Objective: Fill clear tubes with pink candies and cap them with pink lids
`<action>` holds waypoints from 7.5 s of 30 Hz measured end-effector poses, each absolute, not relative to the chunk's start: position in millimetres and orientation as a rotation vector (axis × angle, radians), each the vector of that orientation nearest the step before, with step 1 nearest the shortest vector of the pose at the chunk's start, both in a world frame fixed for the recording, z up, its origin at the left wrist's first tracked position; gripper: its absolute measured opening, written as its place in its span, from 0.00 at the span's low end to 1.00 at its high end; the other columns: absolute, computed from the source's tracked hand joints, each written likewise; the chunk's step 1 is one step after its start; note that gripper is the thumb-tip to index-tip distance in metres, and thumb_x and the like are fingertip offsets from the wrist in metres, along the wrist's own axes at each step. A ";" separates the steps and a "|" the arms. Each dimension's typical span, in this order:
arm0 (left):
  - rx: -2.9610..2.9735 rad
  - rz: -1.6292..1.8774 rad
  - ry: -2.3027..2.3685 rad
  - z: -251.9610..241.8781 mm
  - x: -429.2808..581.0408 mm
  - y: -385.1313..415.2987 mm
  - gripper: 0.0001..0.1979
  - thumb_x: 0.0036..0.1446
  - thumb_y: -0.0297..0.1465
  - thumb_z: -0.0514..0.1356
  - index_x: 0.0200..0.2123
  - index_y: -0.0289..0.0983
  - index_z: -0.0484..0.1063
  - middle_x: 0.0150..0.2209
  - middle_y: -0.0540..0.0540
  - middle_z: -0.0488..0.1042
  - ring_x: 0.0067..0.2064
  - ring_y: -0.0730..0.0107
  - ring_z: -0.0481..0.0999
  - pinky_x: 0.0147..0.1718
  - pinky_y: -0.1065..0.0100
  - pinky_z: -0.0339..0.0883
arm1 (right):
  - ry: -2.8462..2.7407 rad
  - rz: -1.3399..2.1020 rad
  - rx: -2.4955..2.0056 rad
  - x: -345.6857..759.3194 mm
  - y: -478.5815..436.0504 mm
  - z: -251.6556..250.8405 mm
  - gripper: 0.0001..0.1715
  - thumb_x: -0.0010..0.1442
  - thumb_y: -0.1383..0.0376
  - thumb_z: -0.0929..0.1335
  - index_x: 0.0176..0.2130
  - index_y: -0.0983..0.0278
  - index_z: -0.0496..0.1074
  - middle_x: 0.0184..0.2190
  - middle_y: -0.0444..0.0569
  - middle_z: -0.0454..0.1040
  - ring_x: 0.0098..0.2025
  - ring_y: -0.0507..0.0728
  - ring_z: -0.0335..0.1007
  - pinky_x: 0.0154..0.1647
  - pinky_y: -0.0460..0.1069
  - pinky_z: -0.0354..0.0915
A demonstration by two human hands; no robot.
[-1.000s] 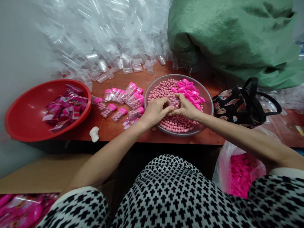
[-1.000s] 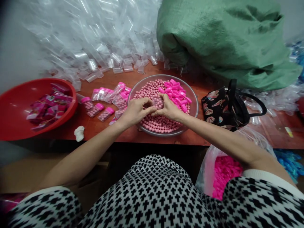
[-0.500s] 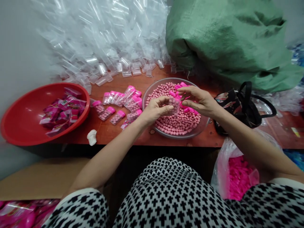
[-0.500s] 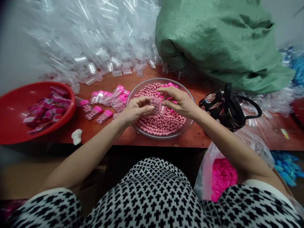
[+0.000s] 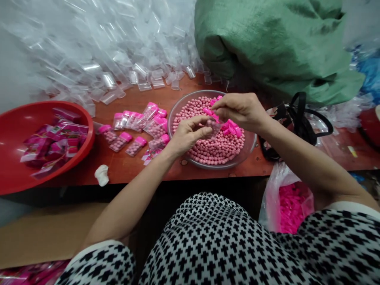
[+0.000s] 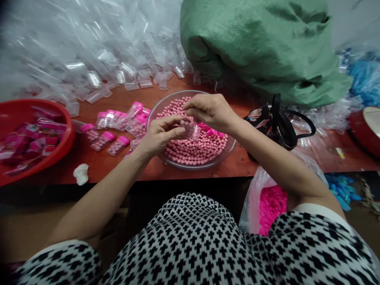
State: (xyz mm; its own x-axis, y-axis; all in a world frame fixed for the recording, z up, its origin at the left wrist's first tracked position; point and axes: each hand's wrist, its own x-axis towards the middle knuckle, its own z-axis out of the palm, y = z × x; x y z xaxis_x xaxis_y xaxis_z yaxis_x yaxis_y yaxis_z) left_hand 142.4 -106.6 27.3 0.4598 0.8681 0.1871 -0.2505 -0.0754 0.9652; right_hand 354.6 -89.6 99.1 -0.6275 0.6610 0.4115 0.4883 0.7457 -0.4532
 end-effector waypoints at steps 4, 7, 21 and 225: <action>1.182 1.080 0.654 25.5 139.2 -110.0 0.21 0.49 0.42 0.73 0.41 0.36 0.76 0.41 0.45 0.79 0.42 0.65 0.80 0.40 0.64 0.80 | -2.374 0.608 -1.157 383.2 -106.6 101.6 0.16 0.65 0.56 0.69 0.43 0.65 0.80 0.30 0.46 0.79 0.31 0.52 0.73 0.34 0.48 0.66; 1.095 1.108 0.674 21.8 139.1 -111.8 0.21 0.49 0.43 0.73 0.40 0.37 0.74 0.40 0.46 0.80 0.40 0.67 0.81 0.40 0.65 0.81 | -2.381 0.501 -1.475 406.4 -118.9 91.5 0.14 0.61 0.58 0.71 0.41 0.64 0.81 0.31 0.48 0.81 0.32 0.55 0.74 0.36 0.49 0.66; 1.041 1.075 0.699 23.1 140.1 -114.5 0.21 0.49 0.42 0.73 0.40 0.36 0.76 0.40 0.46 0.80 0.40 0.66 0.81 0.42 0.62 0.81 | -2.116 0.256 -1.800 388.6 -118.5 54.3 0.12 0.63 0.62 0.68 0.41 0.65 0.81 0.38 0.53 0.82 0.39 0.60 0.77 0.39 0.51 0.67; 1.394 1.203 0.737 15.2 148.8 -122.8 0.21 0.55 0.45 0.68 0.45 0.37 0.81 0.44 0.42 0.82 0.47 0.58 0.80 0.47 0.60 0.76 | -1.983 0.494 -1.285 344.5 -138.1 91.1 0.22 0.60 0.49 0.72 0.49 0.58 0.78 0.44 0.51 0.80 0.48 0.62 0.75 0.54 0.58 0.69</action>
State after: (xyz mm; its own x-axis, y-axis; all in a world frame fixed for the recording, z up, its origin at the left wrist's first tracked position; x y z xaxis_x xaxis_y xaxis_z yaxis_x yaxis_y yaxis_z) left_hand 148.8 -122.8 15.2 0.2915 0.9215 0.2568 -0.1897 -0.2074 0.9597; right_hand 344.5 -138.1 91.1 -0.2520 0.9000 0.3556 0.6277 0.4317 -0.6478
